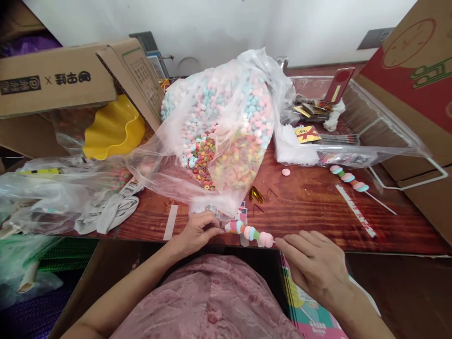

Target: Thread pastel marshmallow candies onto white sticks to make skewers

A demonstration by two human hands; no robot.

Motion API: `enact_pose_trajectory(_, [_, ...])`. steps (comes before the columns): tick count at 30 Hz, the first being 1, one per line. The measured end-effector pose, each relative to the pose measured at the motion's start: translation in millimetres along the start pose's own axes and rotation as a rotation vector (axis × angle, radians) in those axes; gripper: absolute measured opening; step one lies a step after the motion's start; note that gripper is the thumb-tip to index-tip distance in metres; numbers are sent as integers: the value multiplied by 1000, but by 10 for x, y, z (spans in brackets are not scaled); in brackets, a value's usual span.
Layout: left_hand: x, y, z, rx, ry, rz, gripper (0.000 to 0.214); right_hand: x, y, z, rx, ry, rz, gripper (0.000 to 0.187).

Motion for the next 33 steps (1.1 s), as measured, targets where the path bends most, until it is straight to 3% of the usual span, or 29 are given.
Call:
enact_pose_trajectory(6, [-18, -51, 19, 236, 41, 220, 16, -66, -28, 80, -45, 5, 73, 28])
enact_pose_trajectory(12, [-23, -80, 1, 262, 38, 253, 14, -65, 63, 115, -63, -3, -10, 26])
enact_pose_trajectory(17, [-4, -94, 12, 332, 83, 370, 22, 43, 147, 154, -51, -36, 85, 31])
enact_pose_trajectory(21, [-90, -176, 65, 301, 69, 395, 11, 95, 77, 128, 2, -58, 166, 28])
enact_pose_trajectory(23, [-133, -236, 91, 264, 98, 355, 20, 85, 36, 117, 17, -79, 200, 27])
enact_pose_trajectory(25, [-136, -282, 104, 213, 203, 302, 33, 66, 27, 132, 9, -95, 208, 27])
enact_pose_trajectory(29, [-64, -304, 87, 94, 375, 216, 32, 29, 108, 260, -73, -146, 112, 30])
enact_pose_trajectory(33, [-33, -290, 69, 34, 355, 366, 33, 2, 180, 447, -106, -41, 25, 24])
Point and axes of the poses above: each hand's wrist, its own z-axis towards the middle knuckle, its own x-axis out of the palm, y = z × x, the point moved 2 cm from there along z, towards the middle knuckle, and after that the axes turned 7 degrees about z, right-handed, at the moved point
